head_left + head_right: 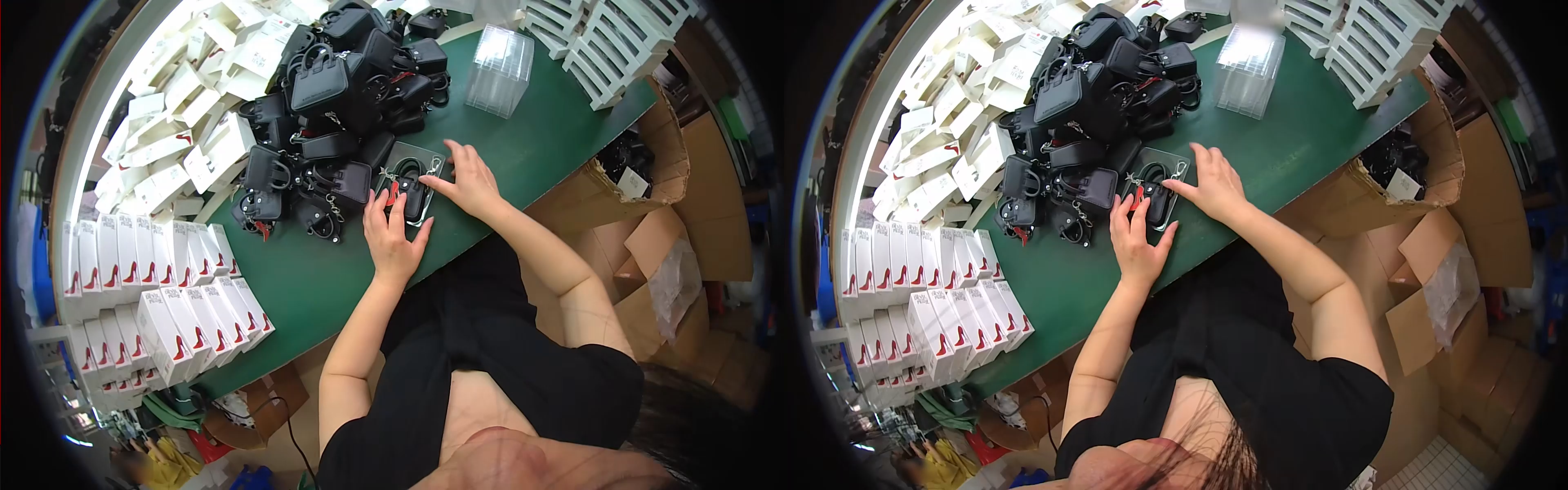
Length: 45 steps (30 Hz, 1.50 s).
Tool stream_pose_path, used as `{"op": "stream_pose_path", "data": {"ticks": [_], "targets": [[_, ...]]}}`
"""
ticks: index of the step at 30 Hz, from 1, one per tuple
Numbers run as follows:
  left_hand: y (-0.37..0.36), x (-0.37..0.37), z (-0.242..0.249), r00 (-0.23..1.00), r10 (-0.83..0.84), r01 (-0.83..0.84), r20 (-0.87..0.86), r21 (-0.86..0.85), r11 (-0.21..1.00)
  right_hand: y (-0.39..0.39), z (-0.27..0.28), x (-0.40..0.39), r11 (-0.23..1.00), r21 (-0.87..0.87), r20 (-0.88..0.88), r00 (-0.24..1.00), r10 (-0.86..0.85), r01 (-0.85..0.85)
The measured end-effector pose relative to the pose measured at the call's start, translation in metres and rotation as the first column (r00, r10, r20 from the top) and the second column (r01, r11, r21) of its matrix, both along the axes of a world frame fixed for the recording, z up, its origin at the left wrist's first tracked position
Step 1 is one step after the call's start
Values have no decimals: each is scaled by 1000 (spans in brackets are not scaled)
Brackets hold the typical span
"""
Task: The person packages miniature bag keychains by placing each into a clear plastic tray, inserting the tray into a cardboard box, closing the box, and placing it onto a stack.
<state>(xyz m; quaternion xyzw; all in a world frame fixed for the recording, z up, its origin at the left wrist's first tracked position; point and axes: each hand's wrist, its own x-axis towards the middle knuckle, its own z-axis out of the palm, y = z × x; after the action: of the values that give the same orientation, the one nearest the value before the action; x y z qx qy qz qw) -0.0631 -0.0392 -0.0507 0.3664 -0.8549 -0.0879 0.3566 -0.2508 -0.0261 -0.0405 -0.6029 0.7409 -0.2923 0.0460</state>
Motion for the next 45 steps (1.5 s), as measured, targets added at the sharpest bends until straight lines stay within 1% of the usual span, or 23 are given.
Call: {"op": "stream_pose_path", "data": {"ticks": [2, 3, 4, 5, 6, 7, 8, 10, 12, 13, 15, 17, 18, 22, 28, 32, 33, 37, 39, 40, 42, 44, 45], "targets": [[2, -3, -2, 999, 20, -18, -47, 46, 999, 5, -4, 4, 992, 109, 238, 967, -91, 67], [3, -4, -1, 999, 26, -24, -47, 42, 999, 8, -1, 8, 993, 105, 238, 968, -84, 60], [4, -4, 0, 997, 31, -27, -78, 46, 999, 11, 4, 13, 996, 73, 486, 870, -77, 47], [6, -5, 1, 993, 34, -29, -109, 49, 998, 13, 12, 19, 998, 38, 699, 713, -57, 42], [7, -6, 3, 989, 38, -31, -142, 54, 998, 16, 18, 23, 999, 6, 862, 506, -28, 44], [10, -6, 3, 985, 42, -31, -170, 63, 998, 18, 24, 25, 998, -19, 965, 261, 4, 54], [14, -7, 5, 985, 44, -34, -170, 63, 997, 20, 27, 26, 999, -19, 966, 260, 5, 51], [20, -10, 12, 928, -17, 57, -373, 96, 994, 21, 35, 27, 967, -251, 924, 310, 223, 51], [22, -11, 18, 824, -65, 150, -563, 107, 983, 20, 45, 28, 883, -469, 831, 357, 427, 37], [21, -10, 19, 824, -63, 147, -564, 105, 984, 18, 52, 25, 882, -471, 830, 356, 430, 33], [18, -7, 21, 759, -32, 135, -650, 110, 985, 14, 71, 13, 783, -609, 626, 529, 573, -127], [15, -3, 22, 684, -2, 127, -729, 116, 985, 13, 82, 4, 661, -682, 362, 642, 676, -311], [13, -2, 26, 682, -2, 125, -732, 115, 985, 13, 83, 3, 660, -682, 360, 642, 677, -314], [-9, -2, 46, 797, -31, 72, -603, 44, 996, 10, 87, 2, 632, -699, 397, 555, 731, -333], [-23, -8, 51, 785, -23, 62, -619, 42, 997, 3, 94, 15, 583, -721, 311, 577, 755, -374], [-17, -3, 58, 785, 16, 118, -619, 175, 977, -2, 99, 16, 587, -752, 361, 559, 747, -299], [-18, -1, 59, 783, 19, 113, -621, 172, 979, -3, 100, 17, 583, -754, 357, 555, 751, -304], [-28, 19, 63, 797, -69, 169, -600, 112, 979, -5, 100, 18, 598, -771, 431, 510, 745, -221], [-37, 37, 61, 772, -103, 180, -628, 60, 982, -5, 98, 15, 602, -769, 453, 481, 751, -215], [-44, 47, 61, 774, -100, 170, -625, 52, 984, -4, 97, 13, 593, -774, 448, 472, 759, -220], [-59, 72, 60, 725, 80, -12, -684, 105, 994, -1, 94, 10, 621, -763, 460, 526, 716, -177], [-87, 92, 62, 604, 116, -71, -788, 92, 993, 6, 84, 5, 686, -719, 555, 502, 663, -111], [-102, 104, 65, 608, 121, -95, -785, 80, 992, 9, 80, 5, 675, -728, 552, 482, 680, -120]]}}
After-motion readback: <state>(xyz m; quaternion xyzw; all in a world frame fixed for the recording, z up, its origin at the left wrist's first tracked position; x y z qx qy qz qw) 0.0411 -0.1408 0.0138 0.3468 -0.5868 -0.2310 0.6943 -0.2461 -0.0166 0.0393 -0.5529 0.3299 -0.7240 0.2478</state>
